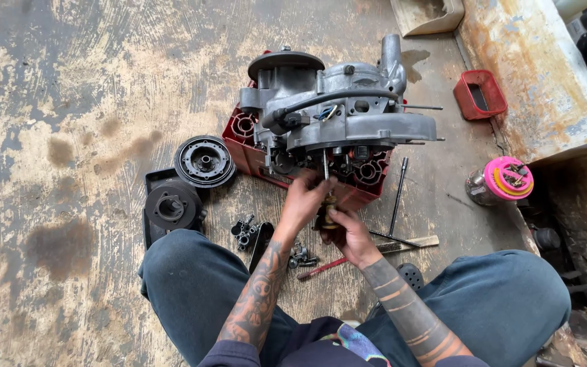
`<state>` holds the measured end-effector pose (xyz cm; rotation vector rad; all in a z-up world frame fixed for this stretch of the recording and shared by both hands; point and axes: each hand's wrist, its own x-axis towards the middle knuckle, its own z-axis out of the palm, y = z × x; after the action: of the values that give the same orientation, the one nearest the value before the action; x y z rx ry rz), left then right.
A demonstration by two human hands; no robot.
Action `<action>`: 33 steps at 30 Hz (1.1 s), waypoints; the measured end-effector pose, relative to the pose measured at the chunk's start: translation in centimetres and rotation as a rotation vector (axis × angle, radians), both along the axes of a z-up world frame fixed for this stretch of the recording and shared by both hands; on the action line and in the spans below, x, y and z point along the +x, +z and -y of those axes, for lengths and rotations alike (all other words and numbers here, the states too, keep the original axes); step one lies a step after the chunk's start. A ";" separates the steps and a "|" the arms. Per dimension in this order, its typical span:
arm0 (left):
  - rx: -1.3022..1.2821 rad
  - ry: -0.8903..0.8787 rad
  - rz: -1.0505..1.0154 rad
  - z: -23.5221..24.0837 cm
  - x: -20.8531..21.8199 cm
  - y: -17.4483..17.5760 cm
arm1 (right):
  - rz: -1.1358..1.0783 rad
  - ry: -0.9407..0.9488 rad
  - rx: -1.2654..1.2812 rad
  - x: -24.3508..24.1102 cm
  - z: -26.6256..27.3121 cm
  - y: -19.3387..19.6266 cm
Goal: Repairing a motorcycle engine by disassembling components and using hand tools to remove fasteners.
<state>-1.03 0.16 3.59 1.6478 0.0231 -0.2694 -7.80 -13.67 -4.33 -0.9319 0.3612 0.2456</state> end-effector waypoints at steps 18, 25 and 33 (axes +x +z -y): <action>-0.443 -0.021 -0.205 -0.9 -1.2 -0.1 | 0.501 0.323 -0.481 4.4 4.3 26.2; -0.462 0.010 -0.229 -0.6 -0.8 -1.5 | 0.532 0.476 -0.535 6.5 0.7 34.3; -0.540 0.018 -0.174 0.0 -0.9 -3.4 | 0.331 0.326 -0.863 3.6 5.4 20.8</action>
<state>-1.94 0.21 0.22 1.0849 0.0891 -0.3686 -4.21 -19.07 16.44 -1.8595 -0.0166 0.2261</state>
